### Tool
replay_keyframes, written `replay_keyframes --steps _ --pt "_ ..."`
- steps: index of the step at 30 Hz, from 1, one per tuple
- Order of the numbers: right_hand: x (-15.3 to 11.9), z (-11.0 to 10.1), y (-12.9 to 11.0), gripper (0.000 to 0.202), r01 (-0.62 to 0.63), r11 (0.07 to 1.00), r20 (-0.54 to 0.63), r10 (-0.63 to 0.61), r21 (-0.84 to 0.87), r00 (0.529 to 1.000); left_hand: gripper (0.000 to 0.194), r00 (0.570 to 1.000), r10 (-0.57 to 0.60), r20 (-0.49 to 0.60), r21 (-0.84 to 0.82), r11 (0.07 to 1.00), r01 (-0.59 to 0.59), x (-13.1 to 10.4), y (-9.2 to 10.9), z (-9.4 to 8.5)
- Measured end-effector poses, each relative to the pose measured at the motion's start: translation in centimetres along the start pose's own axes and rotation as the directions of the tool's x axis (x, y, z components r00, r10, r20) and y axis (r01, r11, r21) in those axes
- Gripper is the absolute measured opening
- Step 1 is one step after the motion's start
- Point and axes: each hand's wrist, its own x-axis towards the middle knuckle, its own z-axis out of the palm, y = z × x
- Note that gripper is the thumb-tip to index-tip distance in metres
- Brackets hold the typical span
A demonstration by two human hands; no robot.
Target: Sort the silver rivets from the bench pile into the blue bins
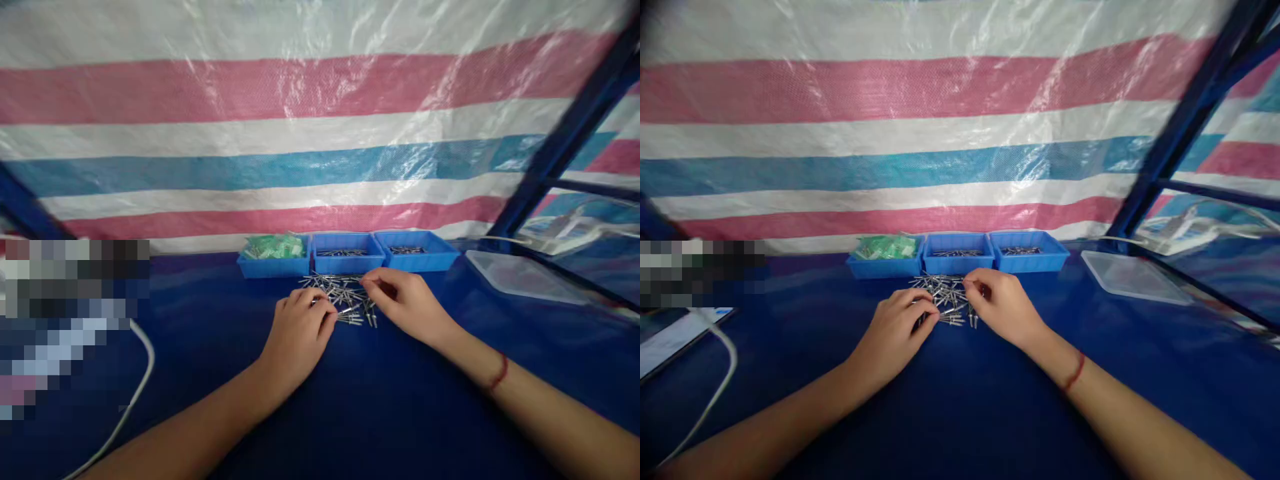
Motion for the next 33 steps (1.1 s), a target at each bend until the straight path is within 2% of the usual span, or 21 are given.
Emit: replay_keyframes --steps 4,8,10,12,14,18,22,26,33 --pt "-0.4 0.6 -0.4 0.013 0.058 0.998 0.072 -0.06 0.031 0.996 0.015 0.998 -0.006 -0.07 -0.013 1.0 0.005 -0.1 0.0 -0.1" --pt "-0.8 0.8 -0.9 0.012 0.222 0.974 0.161 -0.226 0.038 0.961 0.015 0.99 0.026 -0.139 -0.052 0.998 -0.033 -0.2 0.0 -0.2" --pt "-0.9 0.8 -1.1 0.015 0.248 0.968 0.193 -0.25 0.037 0.949 0.013 0.985 0.046 -0.166 -0.109 0.992 -0.064 -0.2 0.0 -0.2" --pt "-0.9 0.8 -1.2 0.018 0.242 0.97 0.197 -0.244 0.036 0.949 0.008 0.978 0.048 -0.202 -0.199 0.976 -0.089 -0.1 -0.2 -0.1" --pt "-0.9 0.8 -1.3 0.019 0.228 0.972 0.2 -0.235 0.054 0.951 0.012 0.973 0.015 -0.231 -0.314 0.945 -0.089 0.0 -0.4 0.0" --pt "-0.9 0.9 -1.4 0.023 0.196 0.976 0.211 -0.211 0.092 0.954 0.015 0.973 -0.079 -0.216 -0.491 0.87 -0.038 0.2 -0.5 -0.1" --pt "-0.9 1.0 -1.5 0.025 0.183 0.979 0.219 -0.198 0.087 0.955 0.006 0.979 -0.091 -0.184 -0.525 0.851 -0.019 0.2 -0.4 -0.5" --pt "-1.0 1.0 -1.8 0.024 0.181 0.98 0.221 -0.194 0.08 0.956 0.007 0.981 -0.093 -0.173 -0.545 0.838 -0.016 0.2 -0.4 -0.7" --pt "-1.0 1.3 -1.7 0.016 0.151 0.985 0.136 -0.162 0.088 0.977 0.006 0.981 -0.103 -0.164 -0.556 0.831 -0.005 0.2 -0.4 -0.6"
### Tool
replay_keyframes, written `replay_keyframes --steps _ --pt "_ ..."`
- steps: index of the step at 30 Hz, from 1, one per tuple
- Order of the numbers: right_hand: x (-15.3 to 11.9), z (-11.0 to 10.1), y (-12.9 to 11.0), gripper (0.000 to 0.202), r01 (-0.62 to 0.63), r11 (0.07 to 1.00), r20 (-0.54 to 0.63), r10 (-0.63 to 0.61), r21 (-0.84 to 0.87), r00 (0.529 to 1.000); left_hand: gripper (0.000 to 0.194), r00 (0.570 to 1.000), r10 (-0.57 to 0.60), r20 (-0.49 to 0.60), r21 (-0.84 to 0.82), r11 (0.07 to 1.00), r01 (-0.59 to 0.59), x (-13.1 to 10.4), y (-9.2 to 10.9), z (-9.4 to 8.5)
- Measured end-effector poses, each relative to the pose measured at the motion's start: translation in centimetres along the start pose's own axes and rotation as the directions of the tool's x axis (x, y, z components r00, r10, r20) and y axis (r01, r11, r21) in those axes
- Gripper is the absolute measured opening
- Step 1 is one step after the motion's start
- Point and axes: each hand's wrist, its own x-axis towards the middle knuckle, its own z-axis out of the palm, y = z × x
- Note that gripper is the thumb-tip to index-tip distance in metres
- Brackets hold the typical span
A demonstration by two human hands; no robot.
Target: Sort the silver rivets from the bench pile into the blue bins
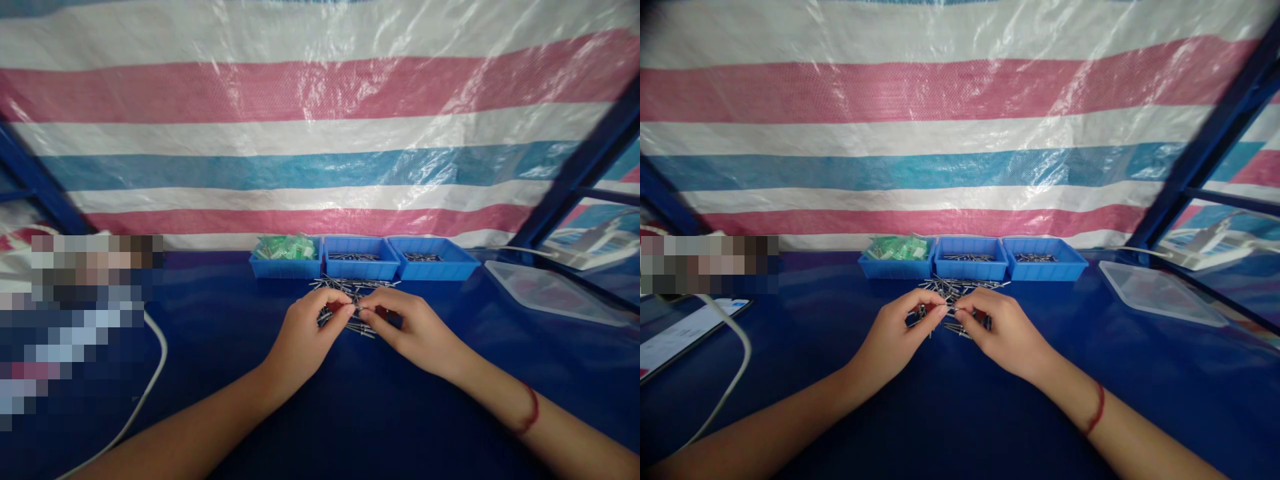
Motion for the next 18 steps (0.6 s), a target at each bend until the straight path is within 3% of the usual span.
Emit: replay_keyframes --steps 8,14,16,18 --pt "-0.2 -0.3 -0.1 0.01 0.006 1.0 -0.136 -0.004 0.016 0.991 0.005 1.0 0.007 -0.01 0.025 1.0 -0.007 0.0 -0.3 0.1" --pt "-0.1 -1.0 -0.9 0.015 0.103 0.993 -0.113 -0.109 -0.055 0.988 0.009 0.998 0.049 0.042 0.117 0.992 -0.054 0.1 -0.5 0.2" --pt "0.2 -1.6 -0.5 0.017 0.077 0.992 -0.141 -0.091 -0.102 0.986 0.017 0.997 0.064 0.034 0.163 0.984 -0.069 0.0 -0.6 0.4" --pt "0.5 -2.6 0.5 0.018 -0.019 0.985 -0.249 -0.025 -0.172 0.968 0.027 0.995 0.088 0.052 0.212 0.972 -0.097 -0.2 -0.7 0.5"
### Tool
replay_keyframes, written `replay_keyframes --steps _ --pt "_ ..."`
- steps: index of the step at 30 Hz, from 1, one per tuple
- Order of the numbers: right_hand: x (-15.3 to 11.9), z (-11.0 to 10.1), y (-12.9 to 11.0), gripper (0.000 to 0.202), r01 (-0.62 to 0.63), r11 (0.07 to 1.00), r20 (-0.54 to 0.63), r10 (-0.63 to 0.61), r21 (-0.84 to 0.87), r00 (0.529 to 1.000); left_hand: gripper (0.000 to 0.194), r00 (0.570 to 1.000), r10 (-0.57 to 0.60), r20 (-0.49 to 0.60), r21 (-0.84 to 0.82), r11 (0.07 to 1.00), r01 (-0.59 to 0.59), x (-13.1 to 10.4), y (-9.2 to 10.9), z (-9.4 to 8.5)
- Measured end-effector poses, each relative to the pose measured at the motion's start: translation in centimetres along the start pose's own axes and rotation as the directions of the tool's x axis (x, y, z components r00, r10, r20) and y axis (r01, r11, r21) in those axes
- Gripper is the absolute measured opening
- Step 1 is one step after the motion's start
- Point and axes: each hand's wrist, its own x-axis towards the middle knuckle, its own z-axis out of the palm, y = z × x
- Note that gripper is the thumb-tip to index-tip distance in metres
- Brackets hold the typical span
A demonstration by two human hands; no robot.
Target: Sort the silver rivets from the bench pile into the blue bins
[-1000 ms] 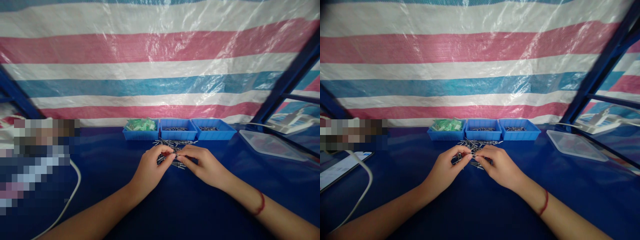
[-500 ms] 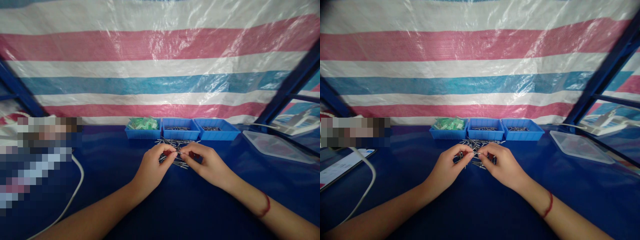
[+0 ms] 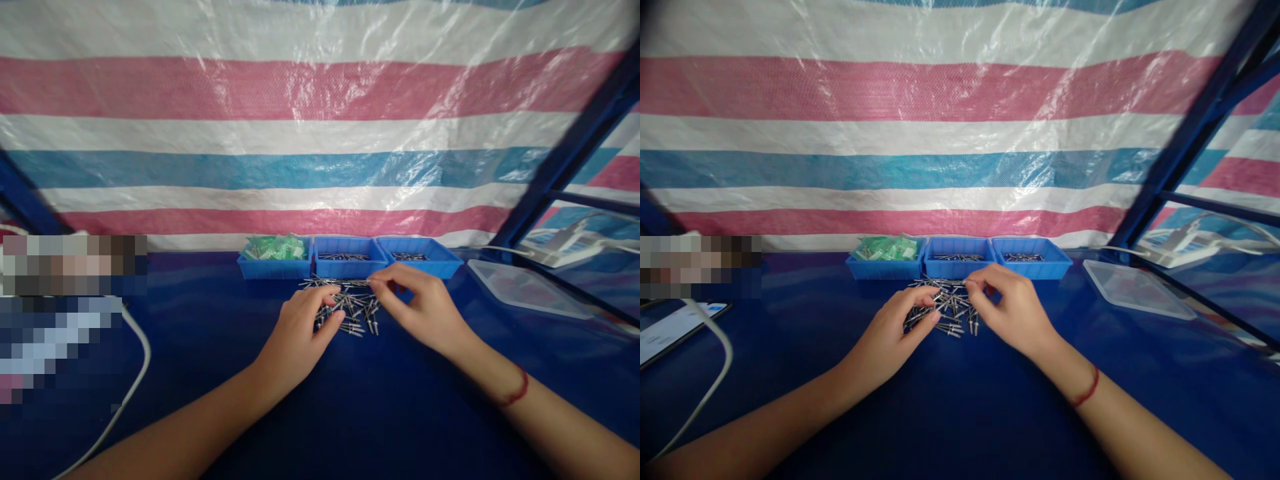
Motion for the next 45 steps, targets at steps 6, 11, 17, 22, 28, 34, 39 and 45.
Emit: replay_keyframes --steps 6,11,17,22,28,34,39,45 --pt "1.3 -2.9 5.6 0.029 -0.448 0.851 -0.402 0.322 -0.273 0.857 0.02 0.976 0.126 0.178 0.206 0.965 -0.163 -0.4 0.4 0.2" --pt "1.3 -3.6 7.5 0.04 -0.565 0.739 -0.371 0.44 -0.367 0.817 0.024 0.977 0.113 0.183 0.283 0.945 -0.162 -0.5 0.3 0.3" --pt "1.4 -2.0 4.6 0.03 -0.432 0.859 -0.231 0.377 -0.276 0.897 0.014 0.98 0.098 0.175 0.277 0.95 -0.145 -0.4 0.4 0.2" --pt "0.7 -0.4 2.3 0.024 -0.198 0.957 -0.042 0.194 -0.212 0.98 0.011 0.981 0.049 0.188 0.264 0.959 -0.099 -0.2 0.7 0.0" --pt "-0.2 0.5 0.2 0.018 -0.021 0.997 0.172 0.035 -0.08 0.985 0.012 0.98 0.031 0.194 0.279 0.956 -0.086 -0.2 0.7 0.4" --pt "-0.9 0.9 -0.8 0.011 0.123 0.992 0.364 -0.123 0.024 0.923 0.013 0.987 0.002 0.158 0.287 0.957 -0.048 -0.2 0.6 0.3" --pt "-1.1 1.4 -1.1 0.015 0.108 0.99 0.379 -0.133 0.087 0.916 0.011 0.995 0.049 0.083 0.113 0.992 -0.059 -0.1 0.7 0.0" --pt "-1.0 1.7 -1.5 0.017 0.001 0.976 0.354 -0.081 0.219 0.932 0.011 0.999 -0.036 0.015 -0.216 0.976 0.039 0.0 0.5 -0.1"
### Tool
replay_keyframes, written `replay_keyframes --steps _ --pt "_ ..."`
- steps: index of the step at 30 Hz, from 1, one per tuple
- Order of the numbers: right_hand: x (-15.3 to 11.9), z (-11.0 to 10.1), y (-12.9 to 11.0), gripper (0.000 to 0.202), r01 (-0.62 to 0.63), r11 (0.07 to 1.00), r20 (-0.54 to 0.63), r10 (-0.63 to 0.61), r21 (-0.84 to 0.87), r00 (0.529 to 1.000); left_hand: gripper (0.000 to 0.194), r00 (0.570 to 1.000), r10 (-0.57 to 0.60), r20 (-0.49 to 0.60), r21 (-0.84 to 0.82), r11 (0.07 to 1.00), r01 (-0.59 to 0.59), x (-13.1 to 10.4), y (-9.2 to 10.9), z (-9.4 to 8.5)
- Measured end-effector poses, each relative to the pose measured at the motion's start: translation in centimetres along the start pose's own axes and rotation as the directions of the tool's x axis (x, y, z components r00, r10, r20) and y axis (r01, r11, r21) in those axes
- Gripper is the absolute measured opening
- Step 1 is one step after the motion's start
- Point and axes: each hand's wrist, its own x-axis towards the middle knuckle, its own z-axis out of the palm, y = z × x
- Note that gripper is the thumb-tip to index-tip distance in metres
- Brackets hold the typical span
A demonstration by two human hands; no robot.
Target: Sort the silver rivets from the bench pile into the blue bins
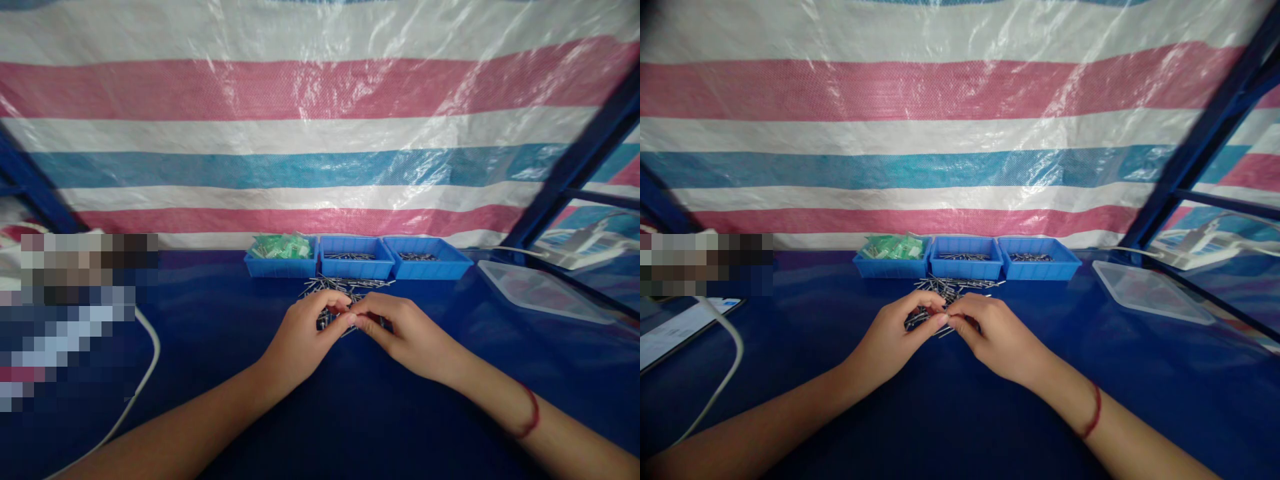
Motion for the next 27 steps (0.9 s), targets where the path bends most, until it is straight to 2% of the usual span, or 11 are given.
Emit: replay_keyframes --steps 9,21,27 --pt "-0.12 -0.05 -0.17 0.015 -0.035 0.999 -0.008 0.034 -0.039 0.999 0.007 0.999 -0.048 0.018 -0.021 0.999 0.048 0.07 0.5 -0.37" --pt "-0.12 0.01 0.24 0.011 -0.035 0.997 -0.024 0.034 -0.069 0.999 0.007 1.0 -0.02 0.003 -0.03 0.999 0.02 0.05 0.49 -0.35" --pt "-0.02 -0.07 0.49 0.007 -0.05 0.997 -0.08 0.045 -0.065 0.996 0.008 1.0 -0.008 -0.021 -0.016 1.0 0.008 0.08 0.22 -0.22"
